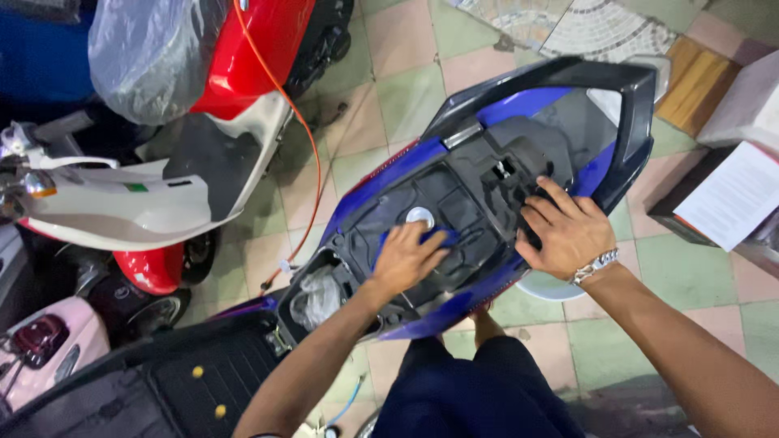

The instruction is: The person checks the tire pressure of a motorcycle with a gauge, then opens the seat and uses a blue cloth with water from a bucket to wipe the interior compartment, the chain guard, and the exterior body panels.

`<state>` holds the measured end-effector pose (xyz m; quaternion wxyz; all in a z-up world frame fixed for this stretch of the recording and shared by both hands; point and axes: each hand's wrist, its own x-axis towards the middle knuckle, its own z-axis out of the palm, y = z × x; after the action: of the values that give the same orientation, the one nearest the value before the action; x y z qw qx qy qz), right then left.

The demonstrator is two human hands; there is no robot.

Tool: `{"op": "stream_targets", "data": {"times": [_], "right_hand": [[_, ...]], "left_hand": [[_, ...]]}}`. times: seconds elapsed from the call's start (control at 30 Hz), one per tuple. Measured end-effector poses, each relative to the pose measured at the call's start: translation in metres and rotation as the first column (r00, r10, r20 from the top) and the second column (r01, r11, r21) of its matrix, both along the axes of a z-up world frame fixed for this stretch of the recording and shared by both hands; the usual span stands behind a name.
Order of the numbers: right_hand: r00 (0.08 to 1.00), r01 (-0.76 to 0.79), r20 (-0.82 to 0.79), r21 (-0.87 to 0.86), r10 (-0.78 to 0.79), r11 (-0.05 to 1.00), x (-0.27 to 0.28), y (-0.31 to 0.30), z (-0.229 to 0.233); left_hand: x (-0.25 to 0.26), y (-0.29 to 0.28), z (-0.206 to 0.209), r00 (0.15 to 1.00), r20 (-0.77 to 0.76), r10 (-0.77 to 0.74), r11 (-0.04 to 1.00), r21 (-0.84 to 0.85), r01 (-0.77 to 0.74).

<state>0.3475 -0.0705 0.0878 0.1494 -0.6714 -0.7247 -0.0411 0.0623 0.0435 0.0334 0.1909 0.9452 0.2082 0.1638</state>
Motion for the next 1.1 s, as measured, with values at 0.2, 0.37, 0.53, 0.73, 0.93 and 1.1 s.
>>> {"op": "stream_targets", "data": {"times": [0.2,0.37,0.53,0.73,0.93,1.1], "right_hand": [[1.0,0.003,0.025,-0.012,-0.003,1.0,-0.003,0.001,0.005],[0.998,0.028,0.063,-0.013,-0.027,1.0,-0.003,0.005,0.006],[0.992,0.044,0.115,-0.008,-0.042,0.999,-0.003,0.002,0.005],[0.99,0.045,0.134,-0.03,-0.041,0.999,-0.009,0.003,0.005],[0.989,0.044,0.141,-0.031,-0.039,0.999,-0.008,0.004,0.007],[0.989,0.058,0.135,-0.024,-0.054,0.998,-0.01,0.004,0.007]], "left_hand": [[-0.038,0.05,-0.018,0.998,0.059,0.025,0.977,-0.215,-0.012],[0.009,0.074,-0.05,0.92,0.255,0.298,0.954,-0.097,-0.282],[0.003,0.061,-0.03,0.943,0.217,0.253,0.965,-0.132,-0.228],[-0.029,0.083,-0.019,0.999,-0.014,0.031,0.978,-0.207,-0.033],[-0.044,0.103,-0.015,0.992,0.058,0.116,0.954,-0.283,-0.095],[0.003,0.08,-0.034,0.957,0.266,0.119,0.953,-0.3,-0.035]]}}
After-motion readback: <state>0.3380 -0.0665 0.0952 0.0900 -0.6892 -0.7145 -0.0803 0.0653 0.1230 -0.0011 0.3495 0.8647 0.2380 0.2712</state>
